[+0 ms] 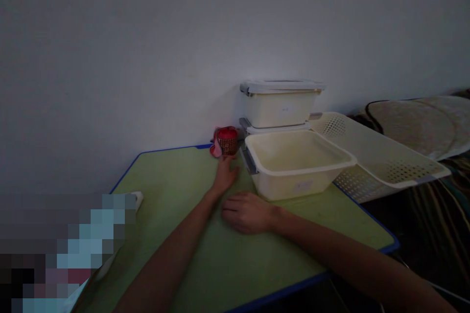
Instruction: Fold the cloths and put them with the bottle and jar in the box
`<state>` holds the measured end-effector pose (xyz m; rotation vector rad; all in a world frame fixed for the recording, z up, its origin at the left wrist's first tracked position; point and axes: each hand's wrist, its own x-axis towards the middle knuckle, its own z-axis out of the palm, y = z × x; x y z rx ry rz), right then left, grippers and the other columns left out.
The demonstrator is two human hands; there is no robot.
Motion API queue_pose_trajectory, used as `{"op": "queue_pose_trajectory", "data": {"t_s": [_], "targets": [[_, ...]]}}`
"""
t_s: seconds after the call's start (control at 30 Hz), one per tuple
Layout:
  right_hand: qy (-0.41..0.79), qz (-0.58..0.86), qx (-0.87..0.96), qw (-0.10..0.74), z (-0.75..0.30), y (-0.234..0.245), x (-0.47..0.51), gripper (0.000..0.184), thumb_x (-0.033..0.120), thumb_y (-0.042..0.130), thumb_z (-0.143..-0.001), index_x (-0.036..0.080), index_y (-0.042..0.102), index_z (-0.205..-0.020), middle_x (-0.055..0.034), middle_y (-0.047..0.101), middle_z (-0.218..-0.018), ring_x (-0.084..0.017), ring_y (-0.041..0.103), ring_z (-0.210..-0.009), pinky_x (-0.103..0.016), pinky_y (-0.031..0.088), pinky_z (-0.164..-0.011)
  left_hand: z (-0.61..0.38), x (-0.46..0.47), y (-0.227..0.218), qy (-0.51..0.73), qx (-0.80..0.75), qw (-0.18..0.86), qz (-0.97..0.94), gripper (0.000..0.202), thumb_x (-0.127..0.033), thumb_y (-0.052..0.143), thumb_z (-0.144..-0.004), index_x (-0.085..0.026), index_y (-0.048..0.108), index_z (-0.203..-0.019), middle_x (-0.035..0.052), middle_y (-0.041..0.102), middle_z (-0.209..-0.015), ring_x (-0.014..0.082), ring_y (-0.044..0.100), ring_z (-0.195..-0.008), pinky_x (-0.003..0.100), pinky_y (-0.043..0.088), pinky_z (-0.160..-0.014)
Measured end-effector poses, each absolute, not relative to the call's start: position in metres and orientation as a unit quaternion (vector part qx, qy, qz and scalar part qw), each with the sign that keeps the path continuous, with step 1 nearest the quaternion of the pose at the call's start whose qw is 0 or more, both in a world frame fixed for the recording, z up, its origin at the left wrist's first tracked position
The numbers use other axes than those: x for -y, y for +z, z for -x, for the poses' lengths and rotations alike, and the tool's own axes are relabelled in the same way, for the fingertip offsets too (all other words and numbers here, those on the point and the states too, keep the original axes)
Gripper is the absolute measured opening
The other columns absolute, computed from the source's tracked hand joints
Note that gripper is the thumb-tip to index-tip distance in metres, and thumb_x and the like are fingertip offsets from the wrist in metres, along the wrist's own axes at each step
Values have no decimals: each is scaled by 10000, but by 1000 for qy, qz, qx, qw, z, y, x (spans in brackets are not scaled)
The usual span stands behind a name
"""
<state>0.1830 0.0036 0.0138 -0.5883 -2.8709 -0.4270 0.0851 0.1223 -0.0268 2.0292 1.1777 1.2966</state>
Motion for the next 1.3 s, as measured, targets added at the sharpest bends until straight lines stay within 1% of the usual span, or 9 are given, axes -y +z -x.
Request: {"op": "queue_pose_trajectory", "data": {"t_s": [0.1, 0.3, 0.5, 0.6, 0.7, 0.77, 0.87, 1.07, 1.3], "targets": [[-57, 245, 960, 123, -186, 13, -9, 122, 184, 450, -839, 138, 562, -845, -77, 586, -883, -155, 516, -821, -261, 420, -740, -88, -119, -29, 451, -414, 210, -762, 411, -39, 549, -613, -108, 552, -1018, 116, 481, -1073, 234, 475, -1061, 401, 391, -947], [2, 262, 953, 153, -188, 11, -10, 120, 176, 459, -831, 131, 563, -871, -75, 563, -874, -160, 502, -835, -255, 418, -782, -90, -116, -29, 429, -395, 172, -793, 437, -88, 553, -653, -131, 518, -1087, 129, 462, -1139, 254, 446, -1111, 432, 379, -969], [9, 252, 955, 155, -191, 9, -10, 117, 191, 455, -836, 140, 547, -890, -70, 553, -904, -150, 499, -816, -247, 413, -786, -83, -125, -15, 409, -378, -51, -829, 515, -129, 494, -737, -104, 377, -1238, 196, 314, -1339, 307, 254, -1288, 497, 282, -1024], [-10, 253, 955, 153, -191, 9, -10, 139, 210, 435, -850, 136, 546, -890, -67, 558, -881, -156, 504, -792, -249, 416, -765, -85, -139, 9, 338, -351, -98, -868, 490, -138, 425, -781, -100, 358, -1265, 187, 322, -1358, 281, 278, -1285, 467, 274, -1030], [-22, 239, 959, 153, -191, 9, -11, 131, 215, 463, -834, 134, 555, -879, -67, 563, -868, -163, 506, -796, -253, 412, -775, -93, -163, 42, 236, -486, -73, -839, 450, -210, 391, -811, -107, 395, -1249, 169, 431, -1278, 264, 374, -1222, 414, 319, -996], [-20, 231, 960, 157, -191, 8, -13, 126, 209, 475, -824, 130, 559, -876, -74, 563, -880, -161, 506, -797, -253, 410, -776, -99, -181, 58, 218, -529, -59, -818, 412, -326, 381, -830, -85, 503, -1142, 206, 516, -1150, 308, 465, -1126, 433, 378, -917], [-9, 227, 960, 166, -192, 8, -14, 135, 199, 458, -826, 123, 560, -870, -80, 561, -886, -153, 505, -783, -244, 413, -757, -105, -201, 65, 193, -544, -31, -816, 466, -412, 498, -764, -113, 537, -1119, 195, 567, -1089, 313, 527, -1050, 409, 410, -858], [16, 229, 960, 162, -192, 9, -15, 112, 208, 463, -823, 141, 550, -845, -67, 554, -876, -148, 499, -771, -234, 419, -742, -104, -200, 50, 222, -527, -7, -820, 569, -415, 570, -709, -138, 499, -1201, 228, 532, -1152, 356, 521, -1053, 475, 411, -833], [59, 255, 949, 174, -192, 7, -13, 99, 193, 458, -830, 152, 541, -866, -59, 539, -891, -147, 498, -807, -240, 415, -746, -80, -173, 54, 251, -454, 1, -855, 494, -307, 621, -652, -190, 571, -1130, 135, 586, -1130, 283, 519, -1072, 401, 374, -941]]}}
